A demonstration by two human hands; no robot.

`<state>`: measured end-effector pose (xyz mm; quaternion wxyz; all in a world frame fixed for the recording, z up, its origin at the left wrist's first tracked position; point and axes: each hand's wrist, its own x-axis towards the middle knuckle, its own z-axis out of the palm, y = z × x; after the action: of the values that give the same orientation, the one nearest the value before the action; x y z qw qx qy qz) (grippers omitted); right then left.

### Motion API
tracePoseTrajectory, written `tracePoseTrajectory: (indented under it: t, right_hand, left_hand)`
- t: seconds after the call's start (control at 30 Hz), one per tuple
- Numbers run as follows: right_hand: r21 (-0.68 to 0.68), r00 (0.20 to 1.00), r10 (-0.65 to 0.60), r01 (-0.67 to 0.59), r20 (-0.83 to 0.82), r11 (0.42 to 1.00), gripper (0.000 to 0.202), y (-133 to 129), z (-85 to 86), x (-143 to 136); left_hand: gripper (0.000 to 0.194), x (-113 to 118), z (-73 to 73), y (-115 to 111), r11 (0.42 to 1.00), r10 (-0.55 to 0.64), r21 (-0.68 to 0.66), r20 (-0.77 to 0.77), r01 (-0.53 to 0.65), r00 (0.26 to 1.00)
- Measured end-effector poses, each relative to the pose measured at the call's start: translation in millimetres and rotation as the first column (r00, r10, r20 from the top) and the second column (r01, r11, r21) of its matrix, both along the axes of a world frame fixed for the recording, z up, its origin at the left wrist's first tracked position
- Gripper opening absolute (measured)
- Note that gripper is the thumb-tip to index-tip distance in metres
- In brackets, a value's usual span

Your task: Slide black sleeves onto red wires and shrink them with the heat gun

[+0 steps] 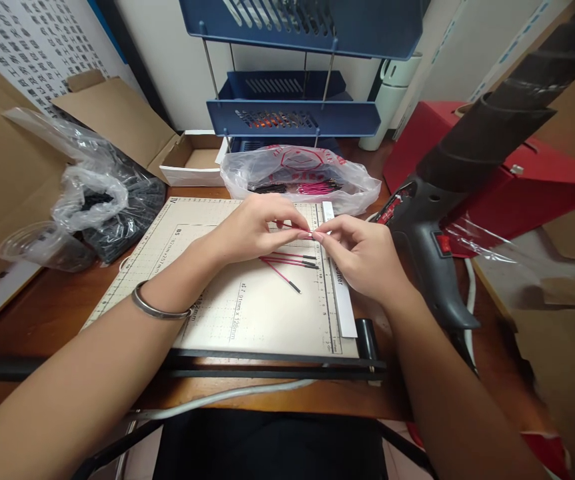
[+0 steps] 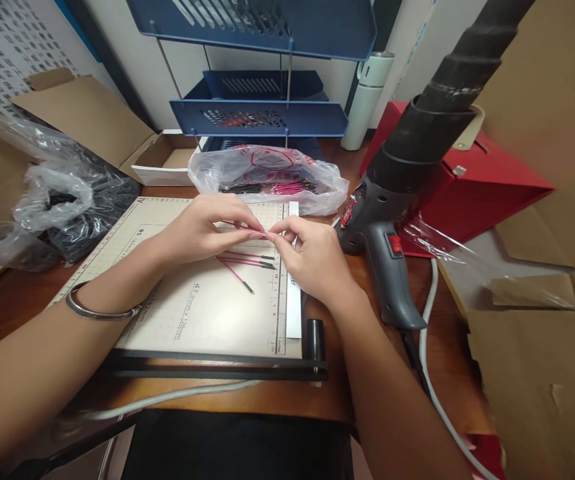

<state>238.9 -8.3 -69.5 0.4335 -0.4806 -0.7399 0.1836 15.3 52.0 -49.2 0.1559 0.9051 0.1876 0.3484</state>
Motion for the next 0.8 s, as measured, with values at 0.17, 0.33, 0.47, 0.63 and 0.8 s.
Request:
tracePoseTrajectory:
  t: [0.17,0.33,0.47,0.63,0.8]
  right_hand:
    - [0.004,1.0,0.011,-0.011,0.002,1.0,0.011,-1.0,1.5,-0.4]
    - [-0.029,0.999,0.033,-0.033,-0.002,0.999,0.011,-2.3,3.4,-0.9]
    - [-0.002,0.999,0.039,-0.039,0.012,0.999,0.011,-2.0,4.0,-0.2]
    - [-0.028,0.999,0.037,-0.036,0.022,0.999,0.011,-1.5,3.7,-0.2]
    - [-0.002,1.0,0.003,-0.003,-0.006,1.0,0.011,-0.9,0.8,-0.7]
  left_hand:
    - [0.008,0.8,-2.1,1.2,1.0,-0.015,-0.018,0.03,0.016,0.999]
    - [0.008,1.8,-3.2,2.1,0.999,-0.053,0.0,0.064,0.053,0.997]
    - [0.01,1.6,-2.3,1.2,1.0,-0.021,0.003,0.05,0.021,0.999]
    - [0.011,0.6,-2.4,1.1,0.999,0.014,-0.039,0.021,-0.013,1.0]
    - [0.01,1.0,-1.1,-0.6,0.997,0.074,-0.041,0.047,-0.072,0.996]
